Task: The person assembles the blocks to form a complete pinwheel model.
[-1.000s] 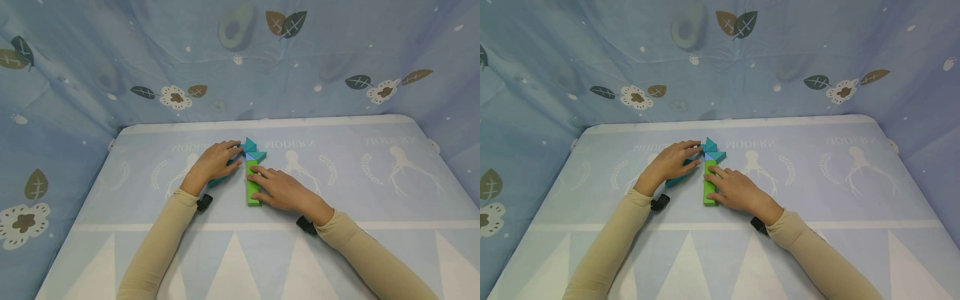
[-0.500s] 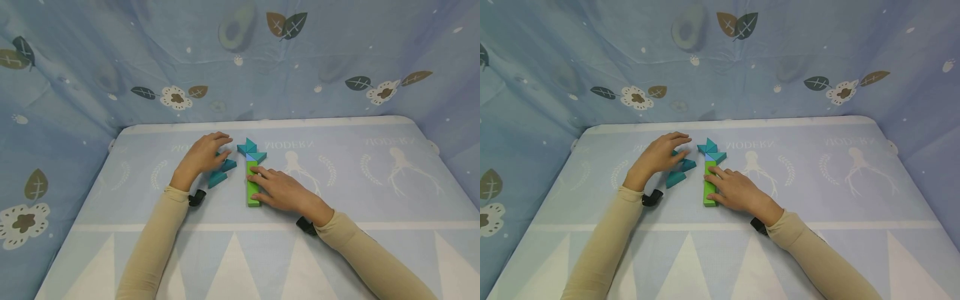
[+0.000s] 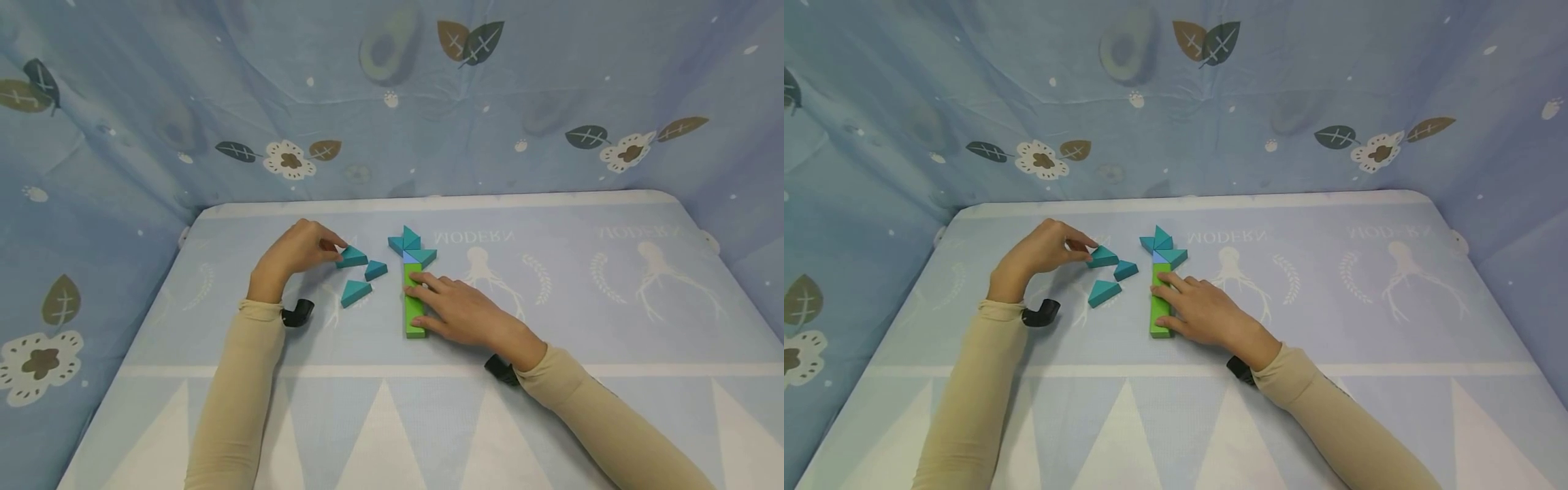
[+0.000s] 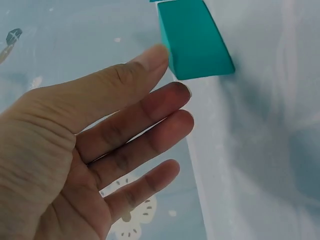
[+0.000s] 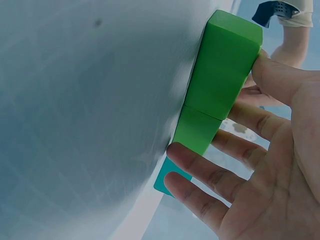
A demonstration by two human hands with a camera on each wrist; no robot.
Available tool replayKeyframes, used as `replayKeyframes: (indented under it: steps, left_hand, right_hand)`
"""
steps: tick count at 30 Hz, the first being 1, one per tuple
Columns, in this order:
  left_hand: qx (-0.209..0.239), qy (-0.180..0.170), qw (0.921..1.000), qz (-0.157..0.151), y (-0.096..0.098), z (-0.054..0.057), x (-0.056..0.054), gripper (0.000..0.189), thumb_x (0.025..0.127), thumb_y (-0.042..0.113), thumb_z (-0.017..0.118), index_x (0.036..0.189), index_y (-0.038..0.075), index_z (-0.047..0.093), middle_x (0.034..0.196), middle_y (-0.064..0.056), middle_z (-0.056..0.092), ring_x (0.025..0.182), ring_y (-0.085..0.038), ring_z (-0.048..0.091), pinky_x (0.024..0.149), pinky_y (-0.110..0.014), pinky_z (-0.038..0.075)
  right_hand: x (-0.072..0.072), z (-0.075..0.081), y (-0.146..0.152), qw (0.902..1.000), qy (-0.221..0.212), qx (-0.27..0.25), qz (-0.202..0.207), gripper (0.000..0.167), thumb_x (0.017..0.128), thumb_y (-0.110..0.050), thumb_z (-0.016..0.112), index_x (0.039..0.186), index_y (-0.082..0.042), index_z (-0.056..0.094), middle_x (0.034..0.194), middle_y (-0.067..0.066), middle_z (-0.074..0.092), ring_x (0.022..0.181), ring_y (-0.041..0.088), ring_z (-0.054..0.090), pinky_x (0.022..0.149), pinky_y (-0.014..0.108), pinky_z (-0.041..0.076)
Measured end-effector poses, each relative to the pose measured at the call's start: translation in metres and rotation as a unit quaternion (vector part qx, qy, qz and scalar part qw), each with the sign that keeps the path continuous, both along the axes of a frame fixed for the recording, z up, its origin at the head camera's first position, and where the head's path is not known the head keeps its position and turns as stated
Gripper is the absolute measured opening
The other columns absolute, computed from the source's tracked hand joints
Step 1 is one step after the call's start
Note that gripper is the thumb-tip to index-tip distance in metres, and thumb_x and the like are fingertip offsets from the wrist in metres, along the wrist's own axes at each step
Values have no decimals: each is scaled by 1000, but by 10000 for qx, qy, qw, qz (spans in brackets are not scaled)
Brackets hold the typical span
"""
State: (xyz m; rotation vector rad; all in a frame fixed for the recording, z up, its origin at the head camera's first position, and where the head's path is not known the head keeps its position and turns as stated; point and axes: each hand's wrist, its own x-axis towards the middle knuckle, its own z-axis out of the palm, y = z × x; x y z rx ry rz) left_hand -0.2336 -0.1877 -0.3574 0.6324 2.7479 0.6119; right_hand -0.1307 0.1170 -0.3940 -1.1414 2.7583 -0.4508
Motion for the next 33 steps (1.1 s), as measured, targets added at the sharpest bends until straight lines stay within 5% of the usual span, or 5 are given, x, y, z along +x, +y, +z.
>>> replayKeyframes:
  steps: [23,33]
  left_hand:
    - [74,301,9994,-171,6,-8,-2,18,86,11,76,103,7,78,103,-11,75,90,-23,70,74,-36,56]
    - [123,460,9986,-226,12,-12,-2,22,87,9,74,108,4,75,106,-13,74,99,-28,69,82,-40,56]
  right_hand:
    - [1,0,-1,10000,11,-44,-31,57,97,-42,58,145,-12,48,151,9,41,123,29,54,99,47,48]
    - [2,1,-1,9999,-60,15,-84,57,98,-42,58,145,-13,47,153,8,39,125,28,53,100,47,47]
